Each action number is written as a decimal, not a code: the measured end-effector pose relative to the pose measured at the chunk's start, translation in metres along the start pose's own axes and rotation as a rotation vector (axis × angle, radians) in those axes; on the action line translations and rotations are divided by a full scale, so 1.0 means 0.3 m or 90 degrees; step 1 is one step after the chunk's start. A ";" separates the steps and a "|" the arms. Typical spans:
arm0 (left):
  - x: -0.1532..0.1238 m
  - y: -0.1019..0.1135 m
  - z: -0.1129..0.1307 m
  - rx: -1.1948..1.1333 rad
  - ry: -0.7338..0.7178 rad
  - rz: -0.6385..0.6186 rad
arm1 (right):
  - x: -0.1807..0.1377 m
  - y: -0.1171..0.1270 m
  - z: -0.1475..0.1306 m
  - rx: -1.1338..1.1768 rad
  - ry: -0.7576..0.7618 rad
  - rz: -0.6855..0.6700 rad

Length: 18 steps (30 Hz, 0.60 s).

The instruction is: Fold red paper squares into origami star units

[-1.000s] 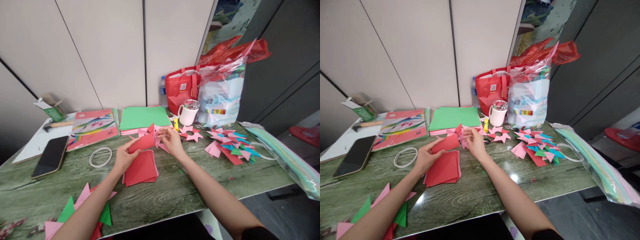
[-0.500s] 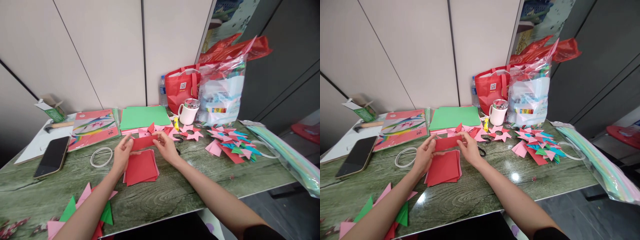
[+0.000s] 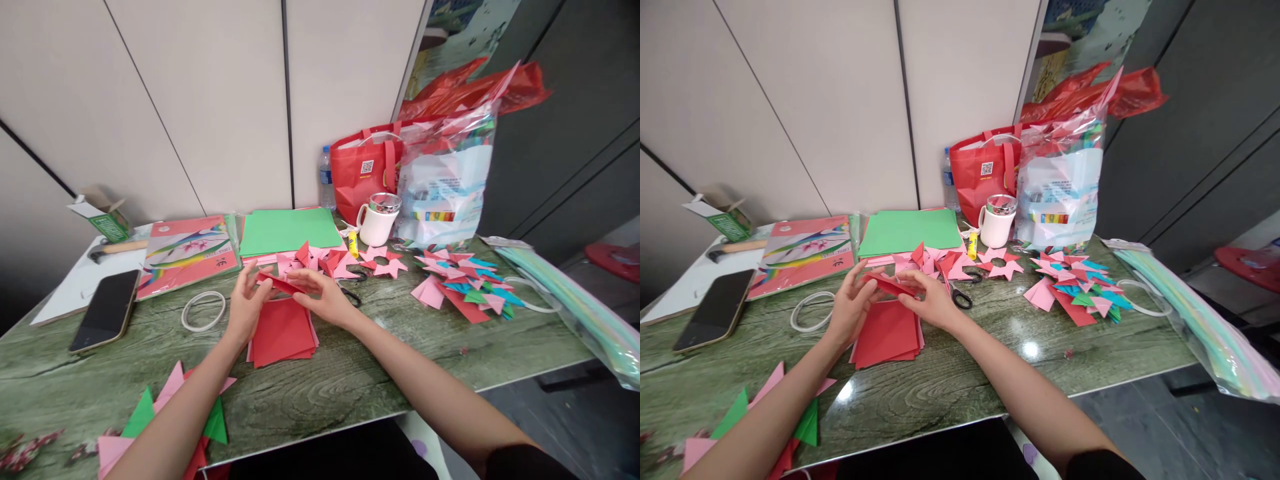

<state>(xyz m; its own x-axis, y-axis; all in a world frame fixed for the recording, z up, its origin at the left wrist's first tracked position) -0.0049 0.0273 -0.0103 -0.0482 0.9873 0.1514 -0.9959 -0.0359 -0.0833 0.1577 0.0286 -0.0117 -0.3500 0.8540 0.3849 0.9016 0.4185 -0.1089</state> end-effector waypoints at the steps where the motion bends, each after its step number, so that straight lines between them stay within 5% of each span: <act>1: -0.001 -0.001 0.002 0.009 -0.007 -0.011 | -0.001 -0.002 0.002 0.000 0.000 -0.007; 8: -0.004 -0.010 0.007 -0.009 -0.011 -0.065 | -0.003 0.011 0.014 -0.078 0.076 0.061; 14: 0.000 -0.006 -0.004 -0.008 -0.004 -0.032 | -0.015 -0.007 -0.018 -0.252 0.187 -0.006; 18: -0.002 0.002 -0.007 0.103 -0.045 -0.032 | -0.022 -0.021 -0.012 -0.244 0.170 0.005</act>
<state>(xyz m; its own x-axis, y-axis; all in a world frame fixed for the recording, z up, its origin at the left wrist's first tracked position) -0.0051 0.0269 -0.0125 0.0015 0.9755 0.2201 -0.9963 -0.0175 0.0846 0.1552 0.0191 -0.0102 -0.3109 0.7262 0.6131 0.9503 0.2257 0.2146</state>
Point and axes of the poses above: each hand's wrist, its own x-axis towards the middle knuckle, its own y-axis out of the back of the hand, z = x × y, the point moved 2 cm from there along x, towards the middle knuckle, and after that the axes turned 13 degrees about x, right-handed, at the moved point
